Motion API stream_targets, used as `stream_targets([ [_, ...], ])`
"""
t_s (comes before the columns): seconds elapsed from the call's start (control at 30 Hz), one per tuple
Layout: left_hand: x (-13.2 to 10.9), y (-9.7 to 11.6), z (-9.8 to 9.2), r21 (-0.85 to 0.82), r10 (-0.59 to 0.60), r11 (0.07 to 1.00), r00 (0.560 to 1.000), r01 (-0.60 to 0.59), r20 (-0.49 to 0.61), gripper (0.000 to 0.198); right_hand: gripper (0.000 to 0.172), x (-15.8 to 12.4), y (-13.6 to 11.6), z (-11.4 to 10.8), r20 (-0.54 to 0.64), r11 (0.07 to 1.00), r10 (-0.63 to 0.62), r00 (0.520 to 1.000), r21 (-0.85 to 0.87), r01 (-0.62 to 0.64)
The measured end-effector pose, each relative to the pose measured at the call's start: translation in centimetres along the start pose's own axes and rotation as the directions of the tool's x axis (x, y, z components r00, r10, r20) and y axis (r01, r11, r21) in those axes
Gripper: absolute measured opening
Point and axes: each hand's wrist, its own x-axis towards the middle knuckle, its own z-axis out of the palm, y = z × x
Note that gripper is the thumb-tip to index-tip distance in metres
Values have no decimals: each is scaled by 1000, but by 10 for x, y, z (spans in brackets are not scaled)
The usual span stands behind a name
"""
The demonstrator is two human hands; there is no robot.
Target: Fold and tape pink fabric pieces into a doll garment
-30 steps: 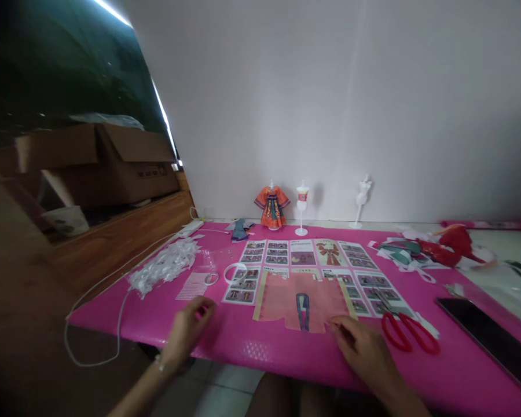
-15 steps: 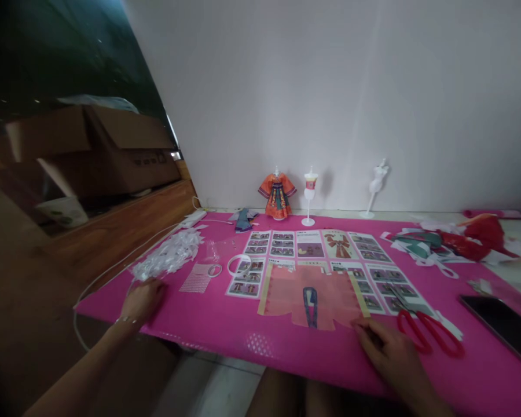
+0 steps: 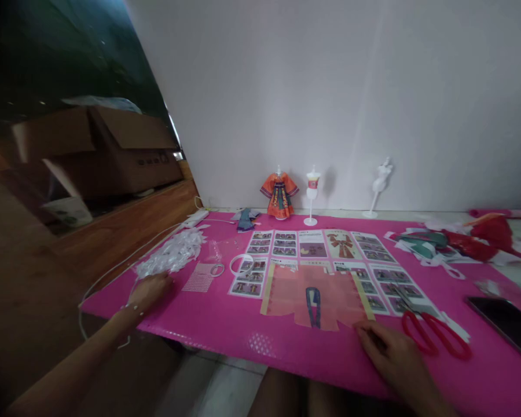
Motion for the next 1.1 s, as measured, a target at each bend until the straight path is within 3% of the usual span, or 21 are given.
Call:
stream_targets([
  [0.27, 9, 3, 0, -116, -7, 993, 1000, 7, 6, 24, 32, -2, 3, 2, 1, 998, -37, 999, -43, 37],
  [0.43, 9, 2, 5, -342, -99, 936, 994, 80, -40, 24, 31, -1, 8, 3, 14, 997, -51, 999, -51, 52],
  [0.53, 3, 2, -2, -537, -198, 834, 978, 130, -72, 20, 29, 0, 9, 3, 49, 994, -88, 995, -65, 91],
  [0.63, -8, 14, -19, -758, -295, 638, 952, 133, -80, 23, 26, -2, 7, 3, 24, 990, -121, 992, -69, 122],
  [0.7, -20, 36, -34, -891, -297, 447, 953, 77, -67, 30, 25, -4, 7, 3, -55, 985, -160, 986, -74, 156],
  [0.77, -39, 70, -49, -972, -229, 237, 971, -7, -63, 35, 22, -5, 5, 1, -167, 968, -240, 956, -110, 224],
  [0.9, -92, 156, -66, -993, -39, -115, 999, -37, -32, 35, 10, -9, -19, -9, -351, 903, -425, 835, -229, 363],
  [0.93, -106, 177, -68, -930, 71, -366, 997, 33, 7, 32, 7, -12, -32, -11, -356, 883, -467, 810, -232, 407],
  [0.97, -119, 196, -69, -828, 181, -547, 983, 125, 29, 29, 4, -16, -49, -13, -373, 859, -512, 774, -226, 459],
  [1.0, -131, 214, -70, -739, 281, -639, 959, 214, 35, 28, 5, -21, -67, -14, -370, 871, -491, 789, -181, 457],
  [1.1, -157, 253, -68, -593, 437, -709, 898, 382, 56, 25, 11, -38, -123, -9, -286, 884, -431, 856, 59, 464],
])
